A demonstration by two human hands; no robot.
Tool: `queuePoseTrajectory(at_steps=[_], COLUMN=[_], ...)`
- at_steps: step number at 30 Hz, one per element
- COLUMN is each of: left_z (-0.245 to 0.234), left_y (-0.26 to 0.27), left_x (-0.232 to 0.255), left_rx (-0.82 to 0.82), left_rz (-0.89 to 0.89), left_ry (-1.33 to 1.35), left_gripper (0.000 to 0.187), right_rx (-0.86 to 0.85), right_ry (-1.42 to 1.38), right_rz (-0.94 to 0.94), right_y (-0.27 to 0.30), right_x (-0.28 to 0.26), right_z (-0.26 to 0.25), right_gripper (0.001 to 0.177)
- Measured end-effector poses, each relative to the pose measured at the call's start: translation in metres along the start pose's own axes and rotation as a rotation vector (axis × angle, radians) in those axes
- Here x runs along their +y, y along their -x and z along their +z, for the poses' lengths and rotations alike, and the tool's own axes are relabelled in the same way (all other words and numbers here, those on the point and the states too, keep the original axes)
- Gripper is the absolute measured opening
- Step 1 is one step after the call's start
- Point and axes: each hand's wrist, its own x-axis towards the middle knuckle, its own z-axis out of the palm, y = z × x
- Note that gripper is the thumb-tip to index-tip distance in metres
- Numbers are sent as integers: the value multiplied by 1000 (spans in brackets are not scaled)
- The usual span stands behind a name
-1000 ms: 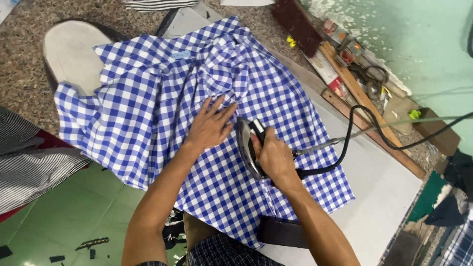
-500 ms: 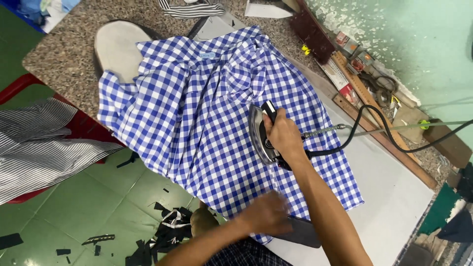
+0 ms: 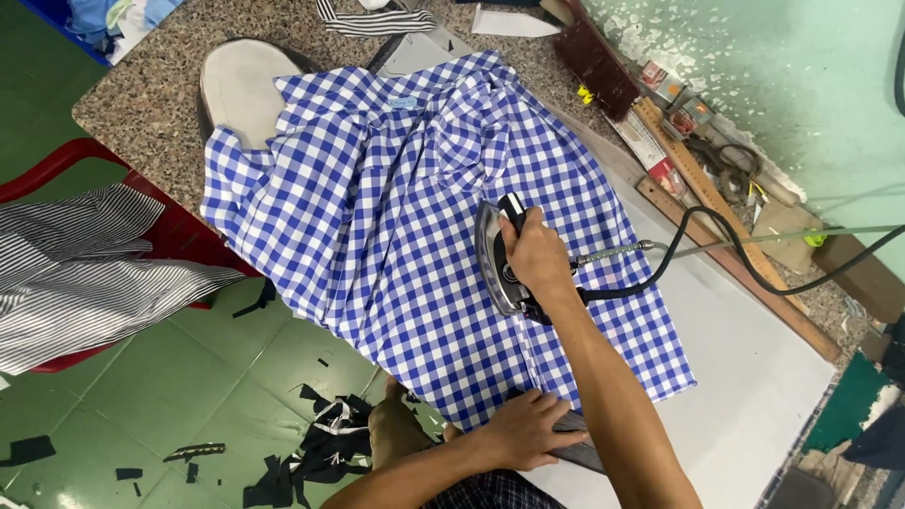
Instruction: The person irons a blue and white checkered shirt on a white ironing board. They repeatedly smooth the fabric with their hands, use a steam iron on the sleeves and body, and reposition the shirt several times to access different areas.
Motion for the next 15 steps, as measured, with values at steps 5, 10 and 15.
queuePoseTrajectory(at_steps=[5, 10, 15], left_z=[-88, -61, -39], left_y=[60, 144, 200], left_x=[-6, -38, -36], left_rx=[117, 520, 869], left_rz=[-218, -177, -1075], left_ry=[423, 1546, 1908], left_gripper=[61, 69, 120], right_rx=[-16, -33, -50], right_ry=[29, 71, 29], right_rz=[1, 5, 22], right_y=[-12, -16, -12], right_x=[-9, -15, -22], right_z=[-6, -9, -14], right_gripper=[48, 47, 45])
